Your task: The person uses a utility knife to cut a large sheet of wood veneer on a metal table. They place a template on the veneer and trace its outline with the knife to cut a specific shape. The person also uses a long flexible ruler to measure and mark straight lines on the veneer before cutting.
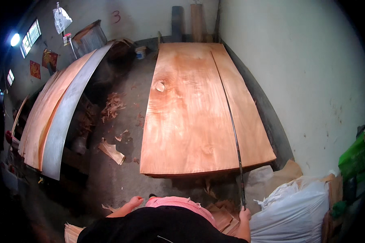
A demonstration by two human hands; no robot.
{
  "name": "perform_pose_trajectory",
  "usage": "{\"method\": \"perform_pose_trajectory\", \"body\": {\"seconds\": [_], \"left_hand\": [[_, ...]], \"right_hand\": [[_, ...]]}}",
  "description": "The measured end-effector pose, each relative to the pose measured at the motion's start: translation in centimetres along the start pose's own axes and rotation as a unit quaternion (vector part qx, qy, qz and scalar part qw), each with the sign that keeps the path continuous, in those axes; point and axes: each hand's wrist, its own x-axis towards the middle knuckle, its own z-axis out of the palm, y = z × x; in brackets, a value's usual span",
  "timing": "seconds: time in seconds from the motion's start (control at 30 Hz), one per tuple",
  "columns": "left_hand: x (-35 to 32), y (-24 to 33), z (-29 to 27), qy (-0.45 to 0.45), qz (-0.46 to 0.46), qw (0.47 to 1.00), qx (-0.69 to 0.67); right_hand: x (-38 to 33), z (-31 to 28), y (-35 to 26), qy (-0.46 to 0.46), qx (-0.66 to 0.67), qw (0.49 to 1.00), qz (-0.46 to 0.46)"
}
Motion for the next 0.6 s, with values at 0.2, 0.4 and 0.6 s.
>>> {"method": "perform_pose_trajectory", "body": {"seconds": [0.2,0.4,0.6], "left_hand": [[2.0,0.0,-3.8,0.007,0.077,0.99,-0.121],[1.2,-9.8,-9.6,-0.002,0.016,0.997,-0.071],[-1.8,-20.2,-18.2,0.067,-0.084,0.983,-0.146]], "right_hand": [[-5.3,5.6,-12.7,0.019,0.223,0.968,-0.117],[-13.5,8.2,-25.1,-0.016,0.229,0.958,-0.17],[-20.1,12.1,-42.2,-0.155,0.334,0.902,-0.226]]}}
